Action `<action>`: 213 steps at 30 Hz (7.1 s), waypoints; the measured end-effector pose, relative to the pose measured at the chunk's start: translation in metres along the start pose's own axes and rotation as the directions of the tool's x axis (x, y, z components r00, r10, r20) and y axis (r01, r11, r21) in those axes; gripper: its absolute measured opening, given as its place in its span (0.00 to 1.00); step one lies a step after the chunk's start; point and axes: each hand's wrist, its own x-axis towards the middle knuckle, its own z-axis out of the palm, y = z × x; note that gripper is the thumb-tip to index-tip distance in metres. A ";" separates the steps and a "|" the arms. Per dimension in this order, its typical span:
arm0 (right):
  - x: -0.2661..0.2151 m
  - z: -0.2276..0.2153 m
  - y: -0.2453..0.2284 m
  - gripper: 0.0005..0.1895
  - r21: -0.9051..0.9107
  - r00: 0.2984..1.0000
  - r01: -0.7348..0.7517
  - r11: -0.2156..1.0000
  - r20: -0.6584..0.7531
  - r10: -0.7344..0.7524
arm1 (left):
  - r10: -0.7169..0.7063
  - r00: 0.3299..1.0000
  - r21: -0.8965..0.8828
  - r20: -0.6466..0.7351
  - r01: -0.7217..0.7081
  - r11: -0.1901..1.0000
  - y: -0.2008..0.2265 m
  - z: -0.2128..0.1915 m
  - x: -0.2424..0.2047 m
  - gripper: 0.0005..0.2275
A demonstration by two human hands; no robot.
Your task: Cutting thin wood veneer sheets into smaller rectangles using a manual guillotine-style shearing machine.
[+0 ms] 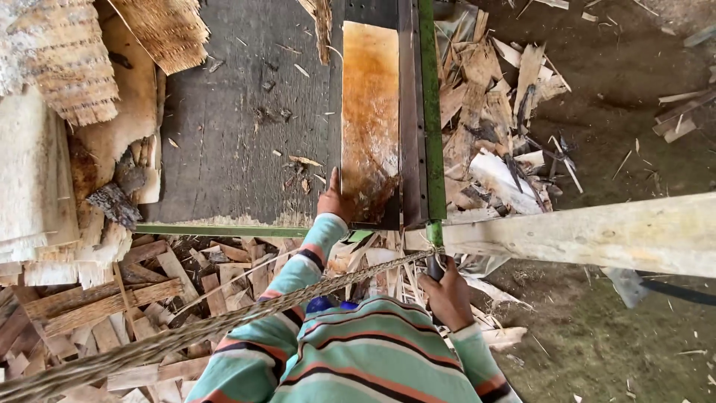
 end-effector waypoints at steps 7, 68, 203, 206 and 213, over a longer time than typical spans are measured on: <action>-0.006 -0.018 0.000 0.24 -0.248 0.975 0.221 0.943 0.020 -0.223 | 0.030 0.992 0.414 0.120 -0.078 0.907 0.053 -0.052 -0.051 0.38; -0.013 -0.058 -0.048 0.25 0.019 0.993 0.051 0.999 0.105 -0.052 | -0.247 0.940 0.146 -0.235 0.286 0.947 0.037 0.037 0.010 0.35; -0.084 0.412 -0.183 0.24 0.246 0.563 -0.297 0.923 0.826 -0.038 | -0.260 0.919 -0.911 -0.296 -0.190 0.366 -0.371 -0.286 -0.075 0.19; -0.055 0.379 -0.230 0.25 0.181 0.760 -0.137 0.974 0.650 -0.014 | -0.087 0.810 -0.519 -0.580 -0.285 0.806 -0.337 -0.285 -0.065 0.15; 0.112 0.384 -0.374 0.29 -0.112 0.816 0.573 0.812 0.173 -0.552 | 0.153 0.822 -0.110 -0.548 -0.252 0.961 -0.290 -0.256 0.013 0.20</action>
